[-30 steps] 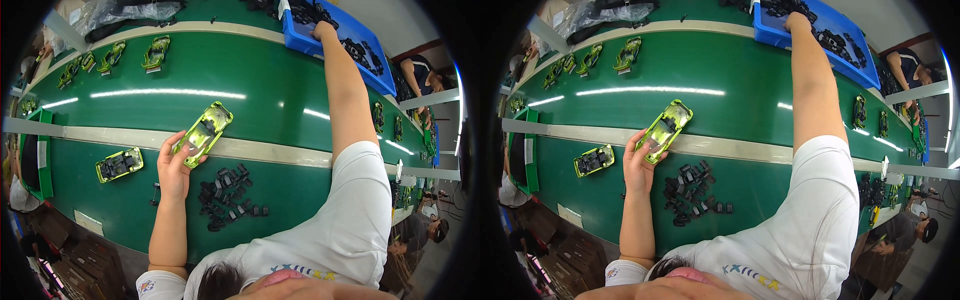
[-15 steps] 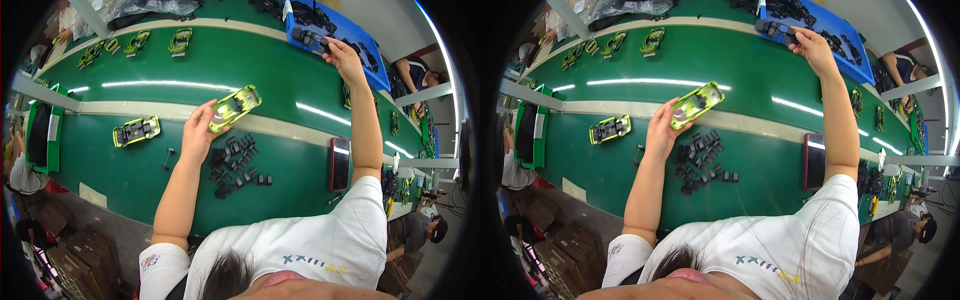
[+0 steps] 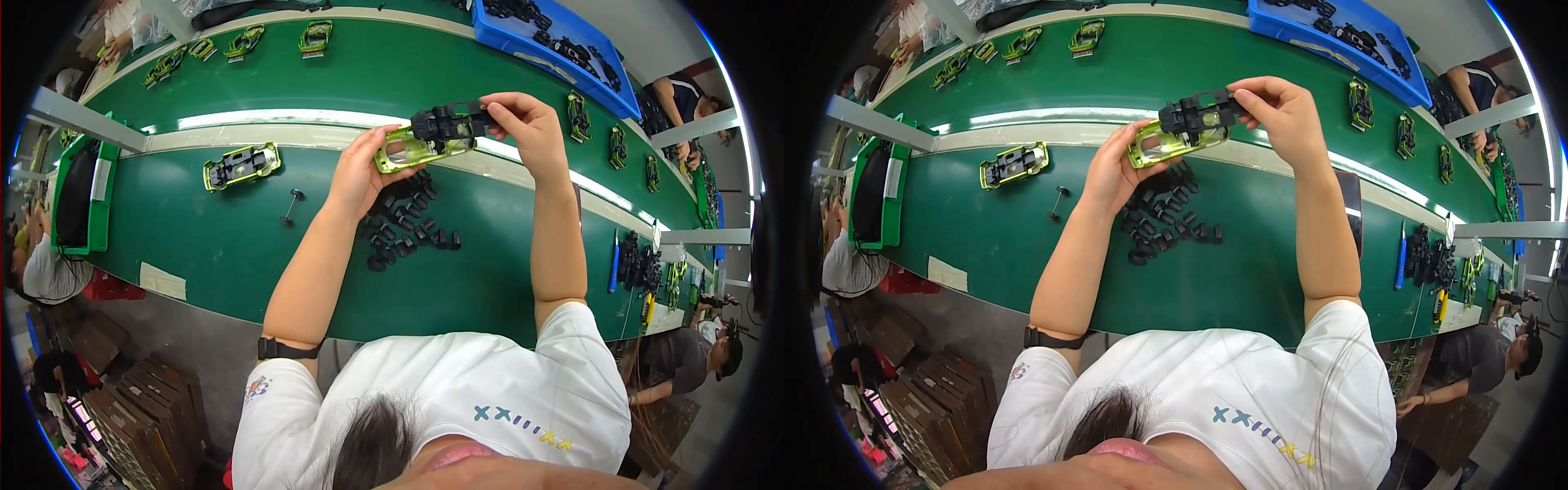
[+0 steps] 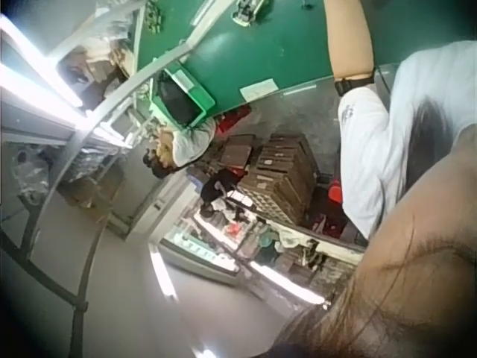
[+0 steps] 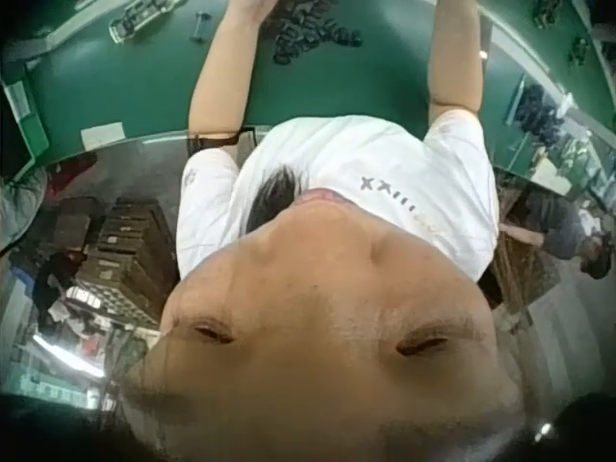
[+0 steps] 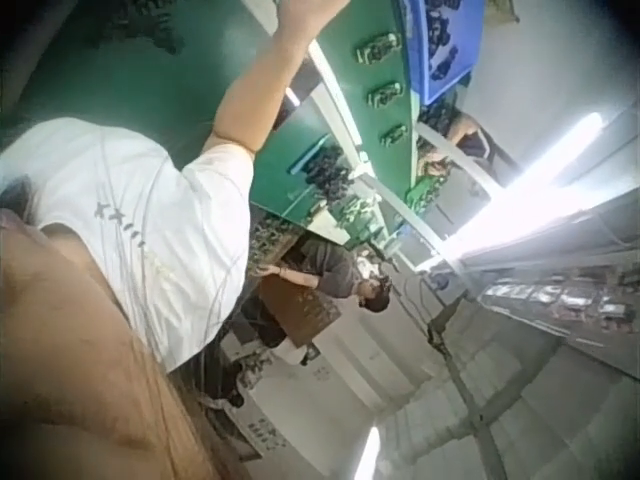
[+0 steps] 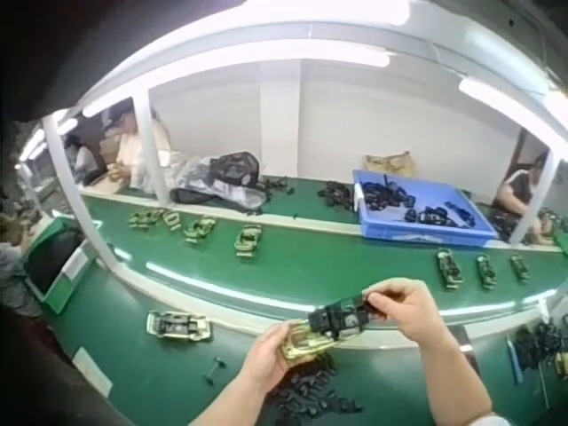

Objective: The person assembles toy cars by inserting interior pieces into the car bodies by hand and placing the assembled cars onto the conveyor belt.

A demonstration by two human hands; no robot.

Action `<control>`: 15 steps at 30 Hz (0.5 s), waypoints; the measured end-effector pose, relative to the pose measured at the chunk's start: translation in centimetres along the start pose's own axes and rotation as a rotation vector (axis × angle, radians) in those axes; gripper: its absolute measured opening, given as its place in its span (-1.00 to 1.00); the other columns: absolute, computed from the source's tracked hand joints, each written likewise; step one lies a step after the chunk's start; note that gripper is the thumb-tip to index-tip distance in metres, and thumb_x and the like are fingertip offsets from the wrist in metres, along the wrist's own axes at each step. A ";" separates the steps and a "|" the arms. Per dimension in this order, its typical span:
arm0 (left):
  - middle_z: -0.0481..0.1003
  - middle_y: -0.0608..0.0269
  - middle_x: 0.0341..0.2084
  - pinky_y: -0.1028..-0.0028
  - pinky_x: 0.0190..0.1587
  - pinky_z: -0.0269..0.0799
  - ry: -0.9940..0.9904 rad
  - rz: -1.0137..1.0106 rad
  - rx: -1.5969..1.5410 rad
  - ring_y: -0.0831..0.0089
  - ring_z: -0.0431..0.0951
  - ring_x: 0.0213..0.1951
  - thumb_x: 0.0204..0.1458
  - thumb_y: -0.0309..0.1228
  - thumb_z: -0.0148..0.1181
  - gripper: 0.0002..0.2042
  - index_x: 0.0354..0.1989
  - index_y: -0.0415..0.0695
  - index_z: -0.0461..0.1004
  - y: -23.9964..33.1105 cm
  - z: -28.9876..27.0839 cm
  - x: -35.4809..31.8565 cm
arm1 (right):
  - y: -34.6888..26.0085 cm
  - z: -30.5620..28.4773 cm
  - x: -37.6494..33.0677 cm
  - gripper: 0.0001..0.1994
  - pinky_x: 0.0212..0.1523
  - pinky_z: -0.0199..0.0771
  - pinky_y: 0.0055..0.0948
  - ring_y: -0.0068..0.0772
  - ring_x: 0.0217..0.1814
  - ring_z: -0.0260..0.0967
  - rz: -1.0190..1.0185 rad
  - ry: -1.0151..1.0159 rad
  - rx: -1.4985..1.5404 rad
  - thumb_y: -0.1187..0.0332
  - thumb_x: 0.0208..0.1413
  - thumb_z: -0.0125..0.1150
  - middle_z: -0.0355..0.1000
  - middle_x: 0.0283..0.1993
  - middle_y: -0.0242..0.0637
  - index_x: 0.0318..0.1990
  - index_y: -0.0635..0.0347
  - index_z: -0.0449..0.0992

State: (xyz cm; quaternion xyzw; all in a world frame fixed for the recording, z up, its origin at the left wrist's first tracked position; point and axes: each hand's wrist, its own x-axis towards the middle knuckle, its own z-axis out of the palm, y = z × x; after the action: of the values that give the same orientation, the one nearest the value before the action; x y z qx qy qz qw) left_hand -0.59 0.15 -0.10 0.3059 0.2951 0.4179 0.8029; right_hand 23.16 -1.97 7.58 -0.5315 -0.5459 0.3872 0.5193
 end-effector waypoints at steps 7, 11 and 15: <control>0.43 0.06 -0.14 0.27 -0.16 0.54 -0.050 0.024 -0.062 0.23 0.52 -0.13 0.23 -0.28 -0.20 -0.68 0.00 -0.24 0.31 -0.2 0.1 0.1 | 1.6 2.9 -2.3 -0.88 -0.45 0.35 -0.70 -0.69 -0.47 0.34 0.071 -0.013 -0.023 0.47 0.08 0.17 0.47 -0.41 -0.38 -0.24 0.29 0.55; 0.42 0.10 -0.12 0.25 -0.13 0.54 -0.065 -0.017 -0.035 0.33 0.50 -0.11 0.19 -0.30 -0.17 -0.69 -0.03 -0.22 0.36 -0.6 0.1 0.2 | 3.2 3.4 -3.1 -0.88 -0.45 0.35 -0.70 -0.68 -0.48 0.34 0.103 0.016 0.005 0.48 0.09 0.17 0.48 -0.40 -0.38 -0.24 0.29 0.55; 0.42 0.12 -0.13 0.26 -0.12 0.54 -0.056 -0.014 -0.018 0.36 0.49 -0.12 0.14 -0.37 -0.13 -0.70 -0.02 -0.23 0.38 -0.9 0.3 0.0 | 3.9 3.4 -3.4 -0.88 -0.44 0.36 -0.70 -0.68 -0.47 0.35 0.108 0.045 -0.001 0.48 0.08 0.17 0.49 -0.39 -0.37 -0.24 0.29 0.56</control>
State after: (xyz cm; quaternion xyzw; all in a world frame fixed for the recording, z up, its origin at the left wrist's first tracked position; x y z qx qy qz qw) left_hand 0.00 -0.33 -0.55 0.3083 0.2706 0.4063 0.8165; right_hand 20.15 -4.35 2.72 -0.5691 -0.5047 0.4024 0.5094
